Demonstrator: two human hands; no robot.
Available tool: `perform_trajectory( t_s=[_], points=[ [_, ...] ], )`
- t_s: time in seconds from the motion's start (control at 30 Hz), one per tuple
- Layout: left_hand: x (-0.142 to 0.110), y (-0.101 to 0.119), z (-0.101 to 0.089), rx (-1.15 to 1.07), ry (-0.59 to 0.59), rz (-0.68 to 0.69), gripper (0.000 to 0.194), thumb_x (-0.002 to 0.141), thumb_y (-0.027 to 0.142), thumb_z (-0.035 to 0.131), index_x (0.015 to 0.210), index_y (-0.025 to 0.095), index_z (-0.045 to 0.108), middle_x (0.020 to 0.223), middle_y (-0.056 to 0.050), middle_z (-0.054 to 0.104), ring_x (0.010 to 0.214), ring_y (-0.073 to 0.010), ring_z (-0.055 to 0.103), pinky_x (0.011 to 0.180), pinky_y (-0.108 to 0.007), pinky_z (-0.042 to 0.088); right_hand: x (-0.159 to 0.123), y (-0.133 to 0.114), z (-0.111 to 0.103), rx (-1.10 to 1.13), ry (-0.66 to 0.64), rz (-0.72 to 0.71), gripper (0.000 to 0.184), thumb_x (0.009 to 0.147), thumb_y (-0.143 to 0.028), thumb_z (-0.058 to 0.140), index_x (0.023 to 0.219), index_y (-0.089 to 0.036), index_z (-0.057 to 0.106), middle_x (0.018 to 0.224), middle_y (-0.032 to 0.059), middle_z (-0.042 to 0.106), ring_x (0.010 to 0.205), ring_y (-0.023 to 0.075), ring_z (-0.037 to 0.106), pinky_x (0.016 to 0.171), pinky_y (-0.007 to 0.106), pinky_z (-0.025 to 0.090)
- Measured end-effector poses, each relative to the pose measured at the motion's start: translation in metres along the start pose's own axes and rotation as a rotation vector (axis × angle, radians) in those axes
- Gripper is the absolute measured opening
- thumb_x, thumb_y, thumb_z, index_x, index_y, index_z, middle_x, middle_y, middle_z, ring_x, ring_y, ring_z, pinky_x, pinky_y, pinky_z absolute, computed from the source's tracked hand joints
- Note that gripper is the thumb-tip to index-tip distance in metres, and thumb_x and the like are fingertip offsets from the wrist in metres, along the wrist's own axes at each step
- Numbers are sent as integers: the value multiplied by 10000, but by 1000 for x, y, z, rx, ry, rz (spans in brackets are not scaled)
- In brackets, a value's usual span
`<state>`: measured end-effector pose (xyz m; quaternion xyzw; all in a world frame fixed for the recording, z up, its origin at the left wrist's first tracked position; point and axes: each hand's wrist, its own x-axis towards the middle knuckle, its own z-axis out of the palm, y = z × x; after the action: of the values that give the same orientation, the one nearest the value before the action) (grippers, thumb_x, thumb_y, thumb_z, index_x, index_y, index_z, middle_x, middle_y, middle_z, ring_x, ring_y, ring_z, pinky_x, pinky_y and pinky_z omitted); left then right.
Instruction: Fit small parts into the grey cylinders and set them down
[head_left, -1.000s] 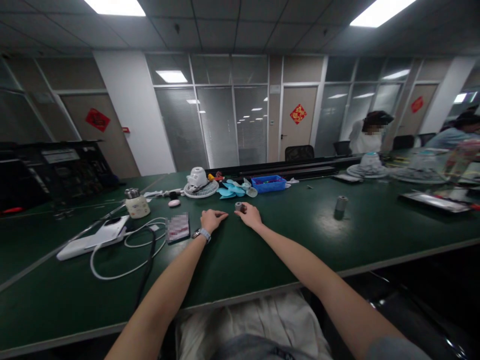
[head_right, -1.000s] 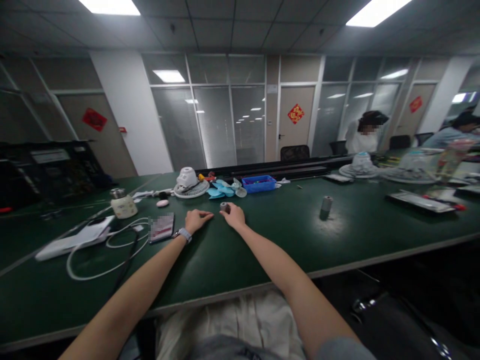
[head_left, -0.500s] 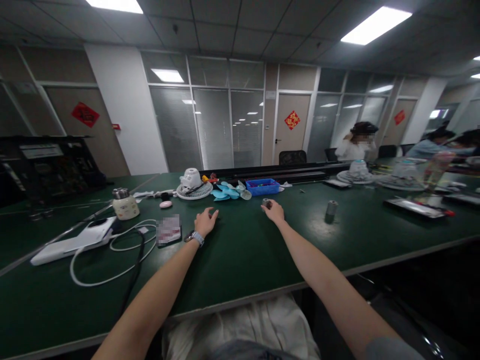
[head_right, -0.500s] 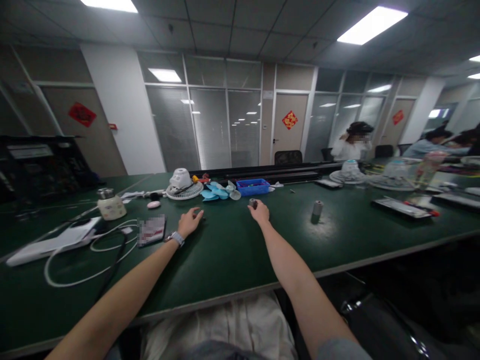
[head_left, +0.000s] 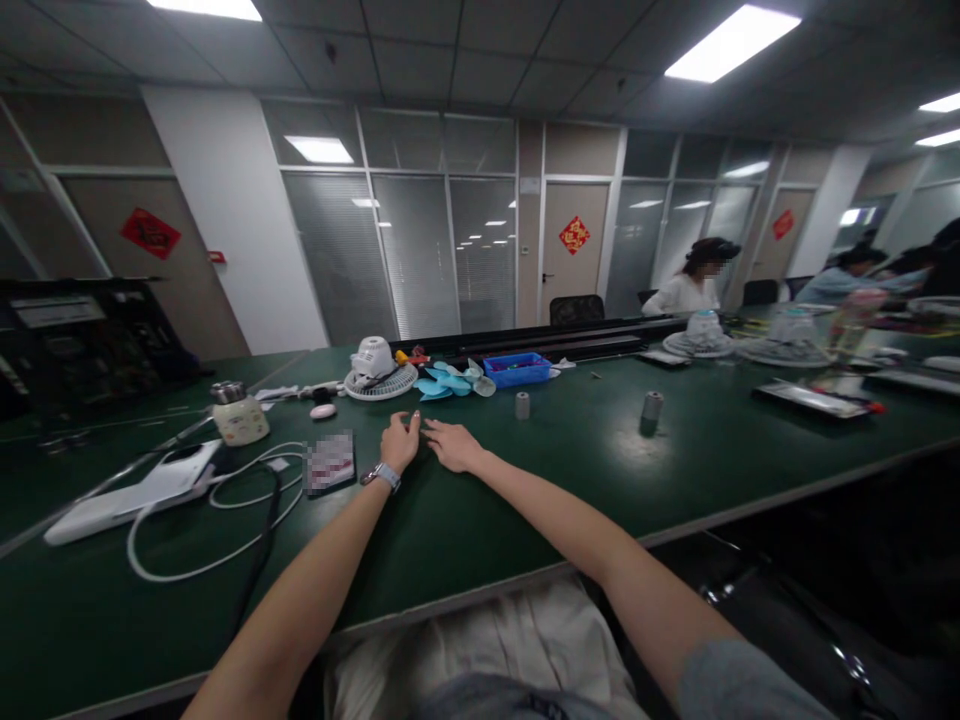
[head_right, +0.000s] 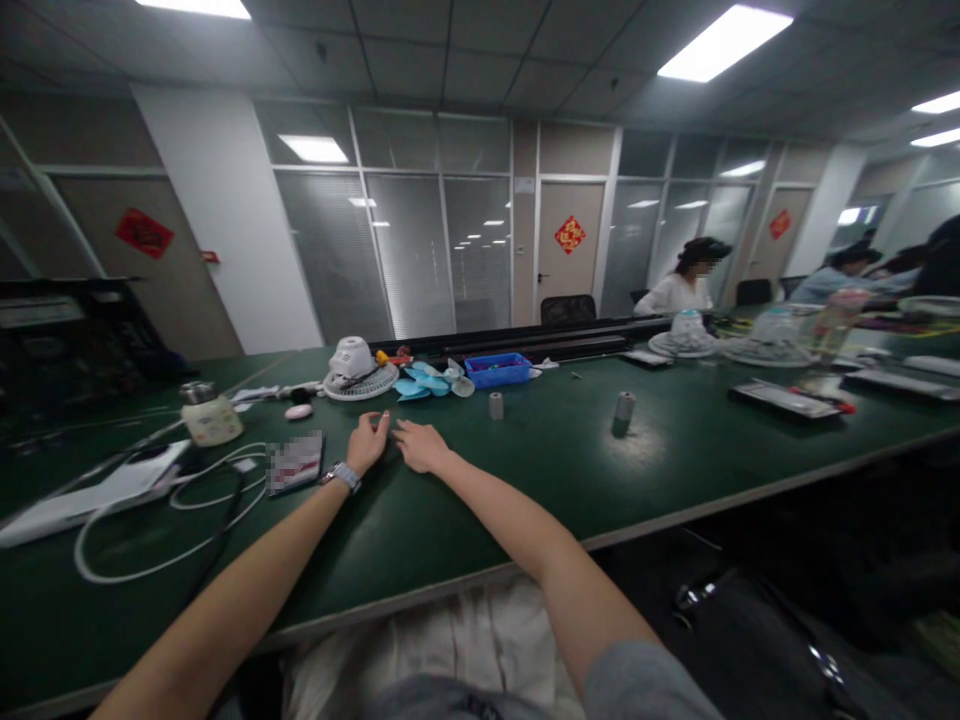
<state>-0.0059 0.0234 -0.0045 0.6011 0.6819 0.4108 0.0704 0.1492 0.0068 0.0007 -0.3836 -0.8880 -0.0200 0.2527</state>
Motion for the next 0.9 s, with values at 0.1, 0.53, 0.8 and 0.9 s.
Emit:
perform_trajectory(
  t_s=[0.1,0.53,0.8,0.9],
  points=[
    [0,0,1,19,-14,6,548,861,563,334,1173,143,496,989,-149,674,972,-290,614,807,-372,433,3,-3,6,76,-75,-3,334,898,-200,417,1164,-213,618,1286,33,553,1188,173,503,996,295,383],
    [-1,1,0,68,-66,15,565,855,601,312,1172,173,501,1014,-136,669,978,-290,601,785,-372,425,-28,68,-57,53,378,242,388,862,-74,381,1094,-218,657,1149,39,636,1091,154,551,979,289,373],
    [-7,2,-1,37,-40,14,504,863,553,355,1129,161,527,958,-127,678,926,-251,617,801,-343,430,-46,117,-77,73,507,428,338,843,-100,438,1081,-218,646,1087,31,659,992,162,596,929,286,415],
    [-9,5,-3,58,-42,12,489,862,543,365,1119,162,534,952,-126,677,923,-250,615,804,-343,431,-43,118,-74,59,476,420,353,846,-90,428,1085,-229,648,1080,25,663,984,164,600,931,289,410]
  ],
)
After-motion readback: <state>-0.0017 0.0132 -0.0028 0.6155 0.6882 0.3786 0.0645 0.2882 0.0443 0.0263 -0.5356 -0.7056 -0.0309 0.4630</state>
